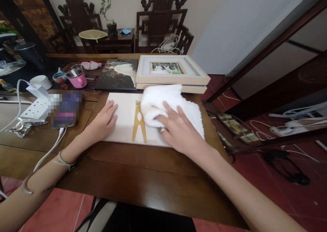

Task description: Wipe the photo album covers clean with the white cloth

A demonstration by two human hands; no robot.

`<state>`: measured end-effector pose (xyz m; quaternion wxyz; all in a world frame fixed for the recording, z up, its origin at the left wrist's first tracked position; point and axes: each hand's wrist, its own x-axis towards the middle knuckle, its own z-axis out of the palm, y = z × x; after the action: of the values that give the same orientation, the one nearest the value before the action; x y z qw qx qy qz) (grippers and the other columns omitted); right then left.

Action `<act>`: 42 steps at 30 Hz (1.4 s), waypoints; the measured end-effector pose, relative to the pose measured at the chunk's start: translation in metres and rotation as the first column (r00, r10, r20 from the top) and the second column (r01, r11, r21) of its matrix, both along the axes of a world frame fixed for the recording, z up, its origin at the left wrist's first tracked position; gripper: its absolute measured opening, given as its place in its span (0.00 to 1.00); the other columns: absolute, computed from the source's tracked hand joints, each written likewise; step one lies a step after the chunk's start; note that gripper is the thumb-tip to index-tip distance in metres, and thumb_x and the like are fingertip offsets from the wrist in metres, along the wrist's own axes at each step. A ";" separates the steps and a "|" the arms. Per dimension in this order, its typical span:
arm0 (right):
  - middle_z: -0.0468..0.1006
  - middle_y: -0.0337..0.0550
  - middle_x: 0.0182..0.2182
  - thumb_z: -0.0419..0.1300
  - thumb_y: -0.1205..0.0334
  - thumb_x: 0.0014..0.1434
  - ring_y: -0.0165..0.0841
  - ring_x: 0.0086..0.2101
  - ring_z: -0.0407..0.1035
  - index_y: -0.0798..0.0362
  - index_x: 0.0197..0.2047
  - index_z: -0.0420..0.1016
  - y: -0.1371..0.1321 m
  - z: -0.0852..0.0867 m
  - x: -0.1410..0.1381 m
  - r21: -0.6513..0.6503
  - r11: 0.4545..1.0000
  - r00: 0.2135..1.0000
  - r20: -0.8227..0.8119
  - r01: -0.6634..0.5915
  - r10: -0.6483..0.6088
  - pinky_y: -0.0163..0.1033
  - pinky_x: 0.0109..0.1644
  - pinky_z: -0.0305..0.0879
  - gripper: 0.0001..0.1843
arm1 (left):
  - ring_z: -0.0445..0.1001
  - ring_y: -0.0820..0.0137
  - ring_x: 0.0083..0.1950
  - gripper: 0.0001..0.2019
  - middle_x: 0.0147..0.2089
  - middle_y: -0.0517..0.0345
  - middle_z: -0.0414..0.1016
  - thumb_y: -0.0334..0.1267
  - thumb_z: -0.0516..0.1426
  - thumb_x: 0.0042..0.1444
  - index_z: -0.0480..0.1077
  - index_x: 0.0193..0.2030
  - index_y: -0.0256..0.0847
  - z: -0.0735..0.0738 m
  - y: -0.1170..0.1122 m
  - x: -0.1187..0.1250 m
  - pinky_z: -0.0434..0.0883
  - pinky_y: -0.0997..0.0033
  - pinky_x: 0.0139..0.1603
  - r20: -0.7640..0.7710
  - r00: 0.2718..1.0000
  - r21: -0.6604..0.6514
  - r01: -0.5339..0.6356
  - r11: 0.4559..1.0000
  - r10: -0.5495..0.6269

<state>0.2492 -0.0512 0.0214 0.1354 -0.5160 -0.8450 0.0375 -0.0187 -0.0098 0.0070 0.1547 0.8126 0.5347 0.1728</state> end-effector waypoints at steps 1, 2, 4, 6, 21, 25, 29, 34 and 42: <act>0.70 0.56 0.61 0.49 0.75 0.52 0.53 0.67 0.48 0.55 0.49 0.76 0.005 -0.002 0.000 0.004 0.999 0.999 0.007 0.045 -0.045 0.71 0.65 0.52 0.24 | 0.43 0.53 0.75 0.24 0.73 0.32 0.49 0.33 0.45 0.64 0.58 0.65 0.26 -0.002 0.000 -0.001 0.50 0.46 0.72 -0.001 1.000 0.006 0.008 1.000 -0.008; 0.70 0.56 0.61 0.49 0.75 0.52 0.55 0.67 0.47 0.55 0.49 0.75 0.007 -0.004 -0.001 0.007 0.997 0.997 0.011 0.075 -0.075 0.72 0.64 0.53 0.24 | 0.43 0.52 0.75 0.24 0.73 0.32 0.49 0.33 0.45 0.65 0.58 0.65 0.26 -0.003 0.000 -0.001 0.50 0.46 0.72 -0.003 1.000 0.009 0.014 1.000 -0.014; 0.68 0.55 0.62 0.49 0.76 0.52 0.56 0.67 0.46 0.55 0.48 0.76 0.001 -0.005 -0.005 0.010 0.997 0.997 0.020 0.076 -0.076 0.74 0.63 0.52 0.23 | 0.43 0.52 0.75 0.24 0.73 0.30 0.49 0.33 0.44 0.65 0.58 0.65 0.25 -0.004 0.000 0.000 0.50 0.46 0.72 -0.013 1.000 0.018 0.018 1.000 -0.018; 0.66 0.53 0.64 0.49 0.76 0.52 0.58 0.67 0.46 0.55 0.45 0.76 -0.016 -0.005 -0.009 0.023 0.999 0.999 0.030 0.033 -0.034 0.75 0.63 0.51 0.21 | 0.43 0.51 0.75 0.24 0.73 0.29 0.48 0.33 0.44 0.65 0.57 0.65 0.23 -0.003 0.000 0.001 0.50 0.47 0.72 -0.030 0.999 0.021 0.015 1.000 -0.014; 0.66 0.45 0.64 0.49 0.76 0.49 0.52 0.67 0.47 0.50 0.38 0.75 -0.048 -0.004 -0.001 0.067 0.996 0.998 0.003 -0.067 0.067 0.71 0.65 0.52 0.19 | 0.42 0.52 0.75 0.24 0.73 0.30 0.49 0.34 0.43 0.66 0.56 0.66 0.26 -0.009 0.004 -0.004 0.50 0.45 0.72 -0.032 0.999 0.068 0.042 0.997 -0.040; 0.68 0.53 0.63 0.50 0.74 0.53 0.58 0.66 0.50 0.54 0.44 0.75 -0.010 -0.010 -0.002 0.071 0.997 0.999 0.039 0.010 -0.013 0.72 0.64 0.52 0.18 | 0.43 0.50 0.75 0.25 0.72 0.27 0.49 0.34 0.43 0.66 0.56 0.66 0.22 -0.009 0.001 0.000 0.51 0.47 0.72 -0.071 0.997 0.072 0.044 0.996 -0.039; 0.70 0.57 0.61 0.50 0.75 0.54 0.57 0.66 0.49 0.56 0.47 0.74 0.008 -0.008 -0.003 0.058 0.998 0.997 0.067 0.027 -0.031 0.70 0.64 0.53 0.20 | 0.44 0.50 0.75 0.25 0.72 0.26 0.49 0.34 0.43 0.66 0.55 0.66 0.21 -0.009 -0.001 0.000 0.52 0.47 0.71 -0.103 0.993 0.090 0.065 0.994 -0.056; 0.69 0.53 0.62 0.49 0.76 0.52 0.57 0.66 0.49 0.54 0.43 0.75 -0.020 -0.005 -0.008 0.053 0.999 0.998 0.060 -0.002 -0.001 0.71 0.64 0.53 0.19 | 0.43 0.50 0.75 0.25 0.72 0.26 0.49 0.35 0.42 0.66 0.55 0.66 0.22 -0.009 -0.001 0.000 0.53 0.47 0.71 -0.120 0.991 0.104 0.073 0.992 -0.060; 0.64 0.47 0.66 0.48 0.78 0.48 0.50 0.68 0.44 0.51 0.36 0.73 -0.070 -0.005 -0.004 0.122 0.982 0.989 0.034 -0.145 0.142 0.70 0.65 0.53 0.19 | 0.45 0.49 0.75 0.24 0.71 0.25 0.50 0.34 0.42 0.67 0.55 0.66 0.21 -0.009 0.003 -0.005 0.56 0.45 0.70 -0.153 0.985 0.165 0.102 0.981 -0.076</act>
<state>0.2456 -0.1213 0.0161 0.1537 -0.4447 -0.8823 -0.0119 -0.0233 -0.0063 -0.0023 0.0520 0.8565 0.4908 0.1510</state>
